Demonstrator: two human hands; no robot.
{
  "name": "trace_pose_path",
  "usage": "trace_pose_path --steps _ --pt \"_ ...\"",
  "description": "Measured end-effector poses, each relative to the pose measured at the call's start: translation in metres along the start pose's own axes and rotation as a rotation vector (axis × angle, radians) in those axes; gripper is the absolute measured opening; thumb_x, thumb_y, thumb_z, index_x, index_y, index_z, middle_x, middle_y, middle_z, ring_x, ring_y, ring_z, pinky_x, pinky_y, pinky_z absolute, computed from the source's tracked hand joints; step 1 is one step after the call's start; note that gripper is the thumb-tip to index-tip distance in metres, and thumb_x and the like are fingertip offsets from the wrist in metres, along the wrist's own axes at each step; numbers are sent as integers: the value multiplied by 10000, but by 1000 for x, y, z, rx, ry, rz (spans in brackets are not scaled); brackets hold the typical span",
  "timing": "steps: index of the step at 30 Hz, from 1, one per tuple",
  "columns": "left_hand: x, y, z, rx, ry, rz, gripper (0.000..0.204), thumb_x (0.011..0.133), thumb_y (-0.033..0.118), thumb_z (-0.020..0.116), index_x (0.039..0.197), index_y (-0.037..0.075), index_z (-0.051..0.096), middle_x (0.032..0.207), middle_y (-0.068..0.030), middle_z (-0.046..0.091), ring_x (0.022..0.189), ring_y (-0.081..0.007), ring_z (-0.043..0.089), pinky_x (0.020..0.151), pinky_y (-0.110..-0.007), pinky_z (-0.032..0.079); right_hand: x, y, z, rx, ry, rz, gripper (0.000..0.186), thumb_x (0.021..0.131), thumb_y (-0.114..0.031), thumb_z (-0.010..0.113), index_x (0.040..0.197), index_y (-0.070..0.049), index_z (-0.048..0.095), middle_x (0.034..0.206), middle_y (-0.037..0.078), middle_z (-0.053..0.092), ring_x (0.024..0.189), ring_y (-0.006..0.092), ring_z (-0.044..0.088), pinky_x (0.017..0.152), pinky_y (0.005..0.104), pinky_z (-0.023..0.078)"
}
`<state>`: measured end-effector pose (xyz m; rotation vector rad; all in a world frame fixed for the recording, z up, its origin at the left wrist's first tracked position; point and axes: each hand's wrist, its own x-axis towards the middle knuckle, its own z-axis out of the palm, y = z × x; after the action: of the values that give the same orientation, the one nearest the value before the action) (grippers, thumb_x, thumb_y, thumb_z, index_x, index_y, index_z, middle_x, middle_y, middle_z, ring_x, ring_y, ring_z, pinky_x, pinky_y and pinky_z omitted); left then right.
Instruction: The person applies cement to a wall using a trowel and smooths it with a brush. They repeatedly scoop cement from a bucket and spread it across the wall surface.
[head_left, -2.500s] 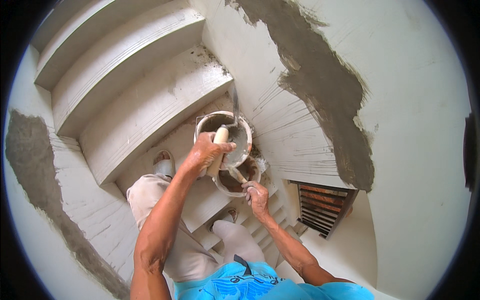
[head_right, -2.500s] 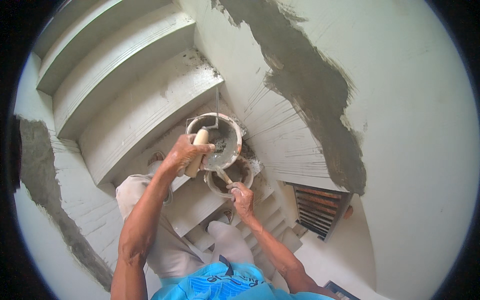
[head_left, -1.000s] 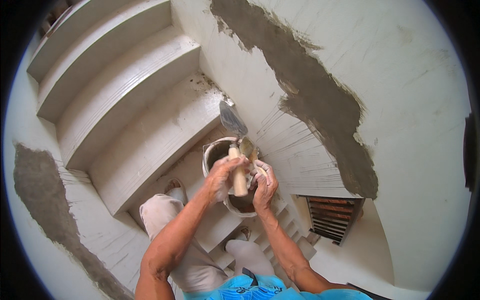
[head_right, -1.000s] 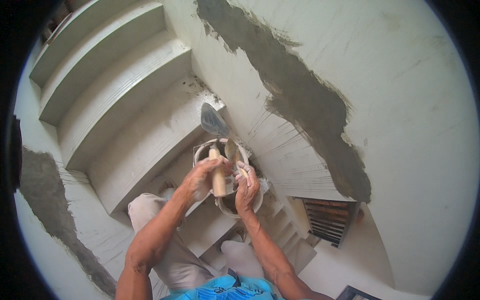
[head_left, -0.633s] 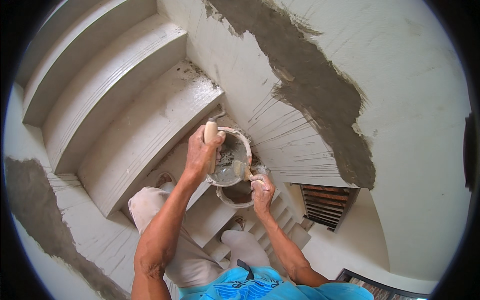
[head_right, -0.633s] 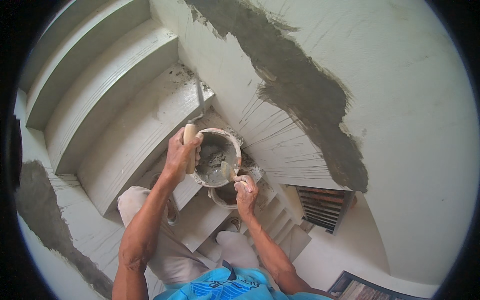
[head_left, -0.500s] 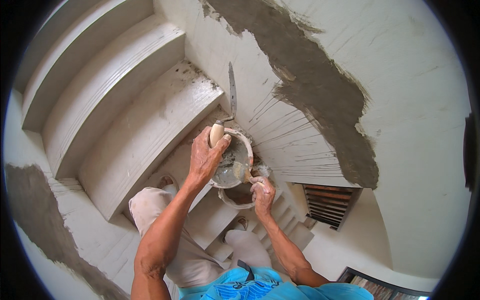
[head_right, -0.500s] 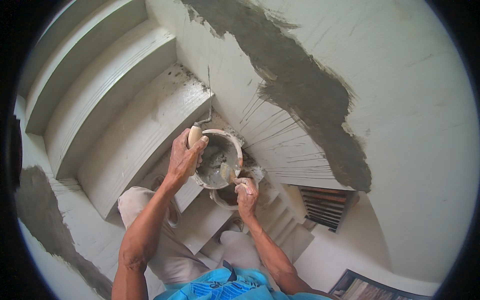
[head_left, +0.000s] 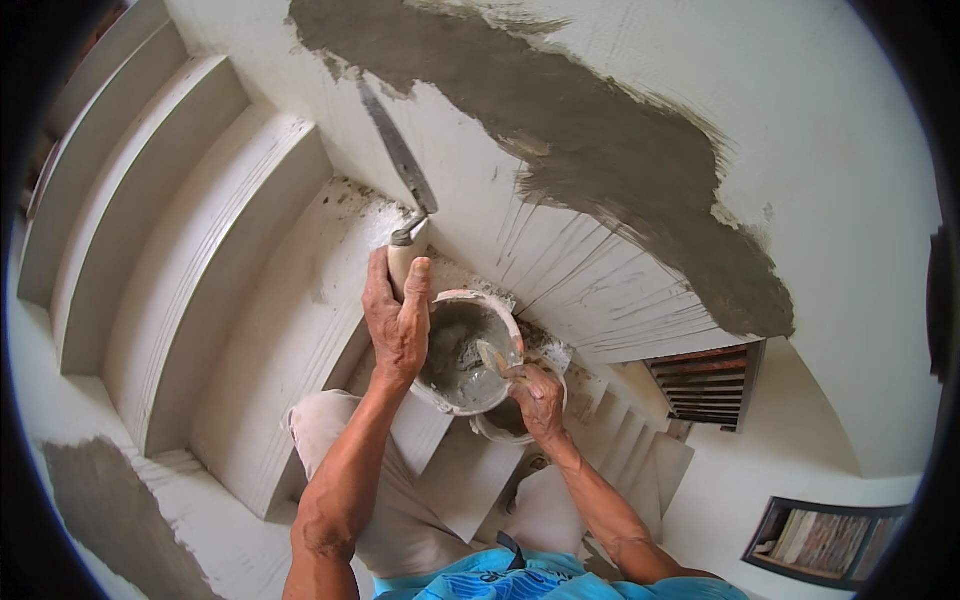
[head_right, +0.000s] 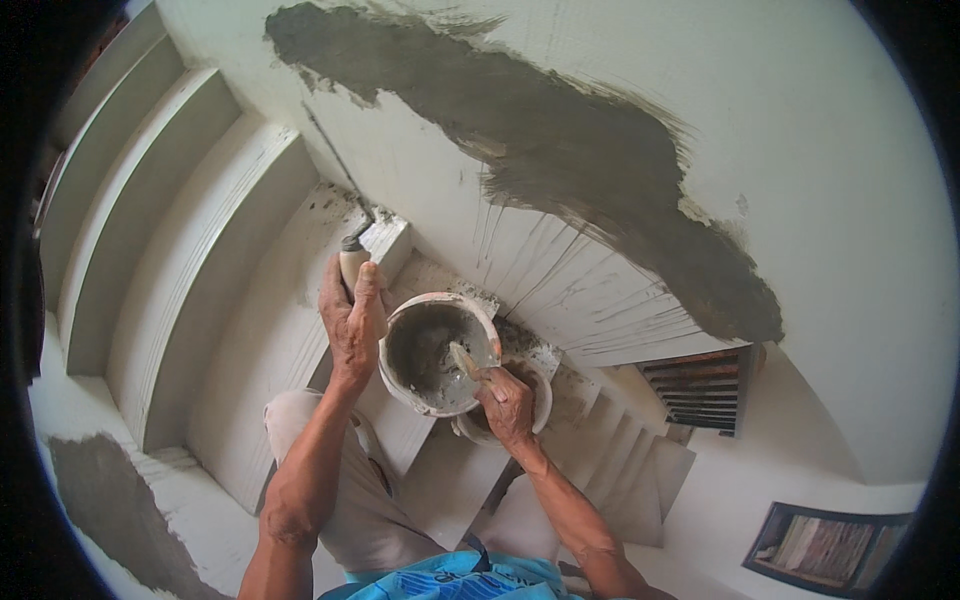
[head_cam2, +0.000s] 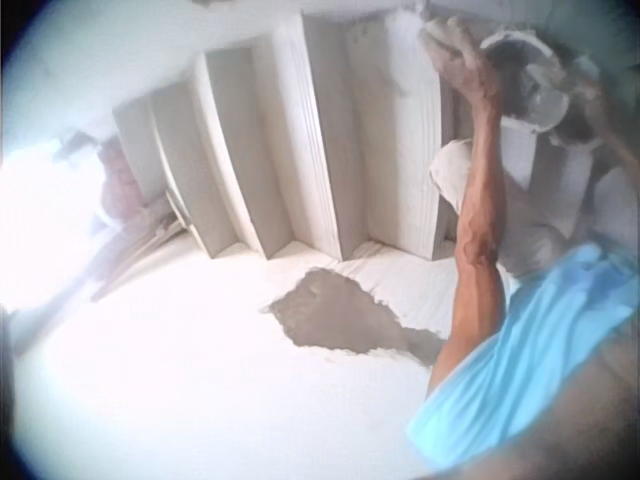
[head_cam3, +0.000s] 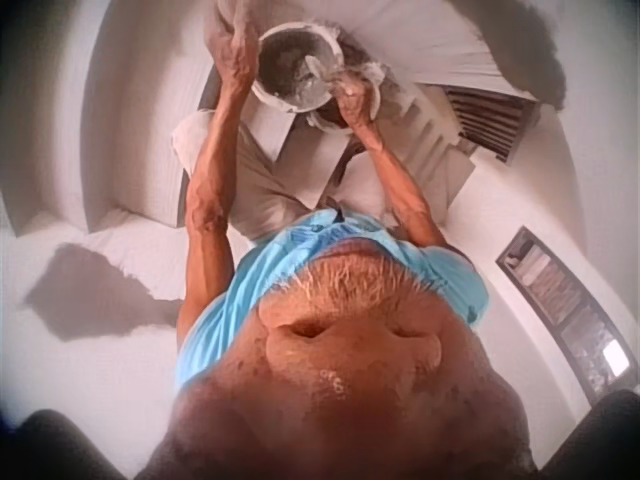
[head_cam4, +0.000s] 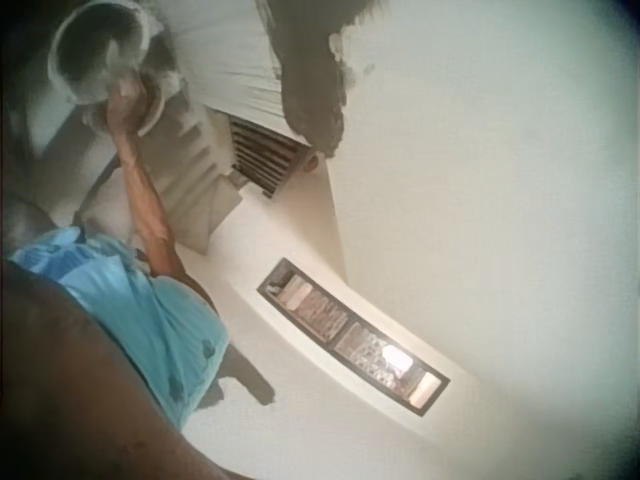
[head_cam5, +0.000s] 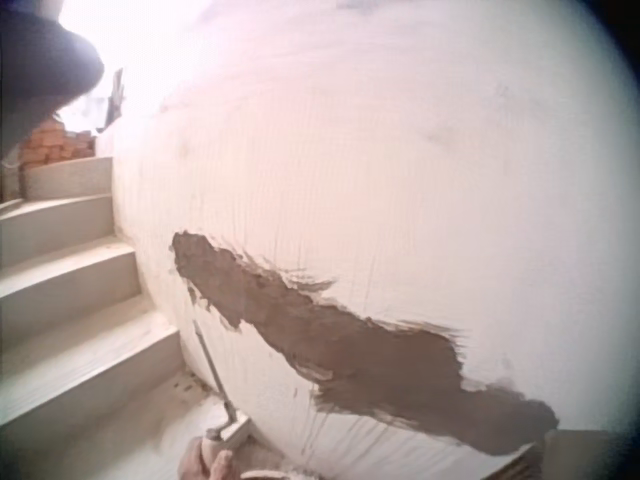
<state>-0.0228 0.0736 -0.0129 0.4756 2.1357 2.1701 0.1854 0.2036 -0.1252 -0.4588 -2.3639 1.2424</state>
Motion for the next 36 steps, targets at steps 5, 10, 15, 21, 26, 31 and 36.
trace_pose_path --steps 5,10,15,21,26,31,36 --pt "20 -22 -8 63 34 100 353 1009 348 673 1087 14 589 818 -34 563 707 -120 536 630 -303 462 8 -2 6 -30 71 -22 135 823 -25 696 956 3 701 870 138 712 785 308 709 709 376 545" --pt "43 -51 -20 97 -4 148 280 1021 319 652 1027 48 580 799 -22 575 692 -100 564 606 -273 480 18 -7 17 43 145 -32 114 831 -29 698 939 6 693 838 133 704 711 272 692 669 350 536" --pt "72 -75 -35 -5 26 89 279 1017 304 658 998 44 559 764 -21 558 634 -105 545 565 -276 470 55 -54 -3 175 445 -202 215 925 -176 683 917 39 681 824 109 696 627 182 616 594 306 499" --pt "102 -90 -30 -142 -7 73 297 1026 334 650 993 60 539 747 -7 554 596 -85 546 523 -254 475 132 -98 -15 405 855 -393 458 980 -383 690 1041 71 700 859 118 683 629 118 584 546 252 478" --pt "123 -108 -21 -150 -41 60 280 1022 307 663 973 53 555 743 -13 549 596 -99 540 538 -276 468 172 -115 5 378 844 -475 490 975 -414 699 1043 71 698 961 136 694 708 132 629 524 240 482" --pt "137 -121 -14 -97 -64 113 306 1015 331 670 958 53 554 733 -15 548 588 -101 532 537 -284 463 199 -120 16 336 778 -525 424 1013 -364 656 1012 56 714 961 118 692 716 114 617 527 229 473" --pt "144 -122 -16 -125 -138 44 289 1038 333 619 972 61 545 751 -10 544 593 -91 528 517 -265 451 210 -116 5 248 792 -569 325 1015 -263 650 1053 55 704 943 125 685 697 104 604 531 226 477"
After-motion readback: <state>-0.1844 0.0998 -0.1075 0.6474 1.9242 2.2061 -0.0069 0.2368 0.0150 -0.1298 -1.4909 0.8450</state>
